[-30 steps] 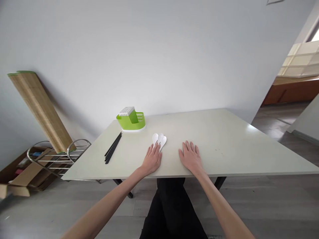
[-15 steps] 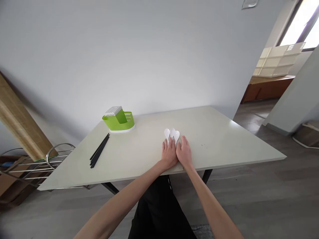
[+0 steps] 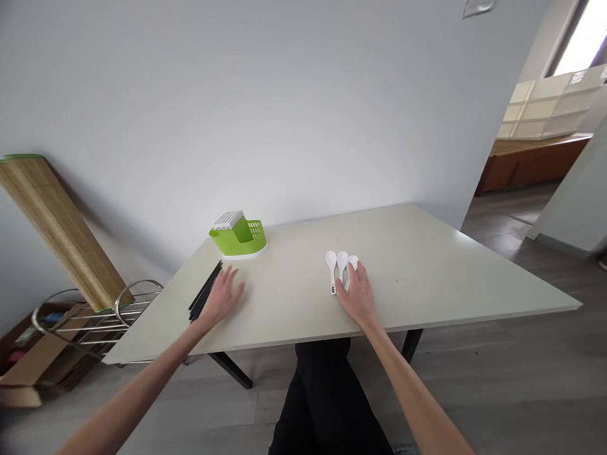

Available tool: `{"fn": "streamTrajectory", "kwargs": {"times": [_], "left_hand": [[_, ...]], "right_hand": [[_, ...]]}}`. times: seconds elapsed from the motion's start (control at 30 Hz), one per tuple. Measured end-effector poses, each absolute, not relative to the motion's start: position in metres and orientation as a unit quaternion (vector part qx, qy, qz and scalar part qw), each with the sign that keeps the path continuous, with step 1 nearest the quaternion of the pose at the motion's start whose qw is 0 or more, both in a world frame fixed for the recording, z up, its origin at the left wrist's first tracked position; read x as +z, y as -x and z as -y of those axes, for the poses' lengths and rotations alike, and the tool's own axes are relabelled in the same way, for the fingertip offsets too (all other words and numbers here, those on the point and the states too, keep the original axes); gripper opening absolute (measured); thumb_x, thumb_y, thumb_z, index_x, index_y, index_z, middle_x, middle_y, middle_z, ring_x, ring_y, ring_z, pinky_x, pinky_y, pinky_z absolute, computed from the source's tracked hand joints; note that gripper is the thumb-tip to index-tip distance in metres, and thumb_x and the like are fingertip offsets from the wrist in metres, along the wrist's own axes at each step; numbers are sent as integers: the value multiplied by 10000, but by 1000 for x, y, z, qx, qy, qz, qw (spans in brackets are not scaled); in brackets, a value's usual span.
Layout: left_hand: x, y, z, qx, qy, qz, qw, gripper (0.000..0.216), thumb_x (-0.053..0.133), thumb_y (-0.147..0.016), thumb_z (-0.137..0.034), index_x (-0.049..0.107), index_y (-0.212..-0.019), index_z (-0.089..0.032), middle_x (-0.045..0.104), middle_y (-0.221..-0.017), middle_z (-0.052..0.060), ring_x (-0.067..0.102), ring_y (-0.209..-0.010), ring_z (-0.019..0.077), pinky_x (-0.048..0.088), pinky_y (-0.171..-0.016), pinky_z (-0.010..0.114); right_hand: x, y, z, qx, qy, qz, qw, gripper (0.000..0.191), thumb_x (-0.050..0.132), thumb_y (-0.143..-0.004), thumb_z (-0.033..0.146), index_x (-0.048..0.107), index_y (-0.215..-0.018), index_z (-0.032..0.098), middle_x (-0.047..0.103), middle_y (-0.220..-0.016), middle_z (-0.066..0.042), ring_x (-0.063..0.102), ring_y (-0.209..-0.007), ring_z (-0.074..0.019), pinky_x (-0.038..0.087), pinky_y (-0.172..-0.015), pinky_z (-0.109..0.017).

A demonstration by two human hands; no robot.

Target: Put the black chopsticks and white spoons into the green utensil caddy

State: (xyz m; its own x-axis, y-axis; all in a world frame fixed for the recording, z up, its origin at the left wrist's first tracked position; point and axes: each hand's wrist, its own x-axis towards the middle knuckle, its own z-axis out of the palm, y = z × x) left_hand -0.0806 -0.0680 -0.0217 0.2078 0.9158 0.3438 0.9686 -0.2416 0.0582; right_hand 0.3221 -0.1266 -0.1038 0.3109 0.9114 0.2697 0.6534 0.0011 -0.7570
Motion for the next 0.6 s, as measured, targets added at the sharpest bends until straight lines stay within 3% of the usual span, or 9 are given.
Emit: {"fn": "streamTrajectory", "kwargs": {"times": [0.13, 0.23, 0.4, 0.6], "left_hand": [[-19, 178, 61, -80, 694, 712, 70, 835, 367, -986, -659, 363, -1620, -117, 233, -1740, 191, 173, -1601, 451, 243, -1254, 627], [-26, 205, 60, -41, 708, 705, 31, 823, 253, -1006, -648, 300, -1661, -153, 215, -1753, 129, 184, -1610, 400, 239, -1265, 580], [-40, 192, 65, -20, 725, 688, 8, 754, 134, -1035, -517, 252, -1679, -142, 230, -1748, 90, 193, -1618, 330, 200, -1285, 560], [-54, 145, 85, -33, 754, 656, 24, 711, 175, -1052, -466, 285, -1669, -132, 254, -1740, 98, 211, -1609, 363, 217, -1278, 582]], "right_hand": [[-103, -316, 125, 103, 686, 625, 358, 751, 425, -1016, 622, 281, -1673, 289, 32, -1787, -79, 82, -1627, -393, 252, -1272, -605], [-104, -317, 124, 69, 661, 677, 317, 687, 453, -1024, 581, 329, -1657, 343, -32, -1791, -29, 13, -1627, -411, 228, -1267, -634], [-110, -322, 119, 47, 629, 731, 262, 535, 346, -1074, 431, 482, -1582, 334, 146, -1777, 6, 65, -1633, -372, 233, -1273, -618], [-111, -332, 116, 58, 622, 741, 246, 572, 264, -1081, 356, 416, -1618, 236, 265, -1747, -37, 164, -1627, -311, 247, -1297, -544]]}}
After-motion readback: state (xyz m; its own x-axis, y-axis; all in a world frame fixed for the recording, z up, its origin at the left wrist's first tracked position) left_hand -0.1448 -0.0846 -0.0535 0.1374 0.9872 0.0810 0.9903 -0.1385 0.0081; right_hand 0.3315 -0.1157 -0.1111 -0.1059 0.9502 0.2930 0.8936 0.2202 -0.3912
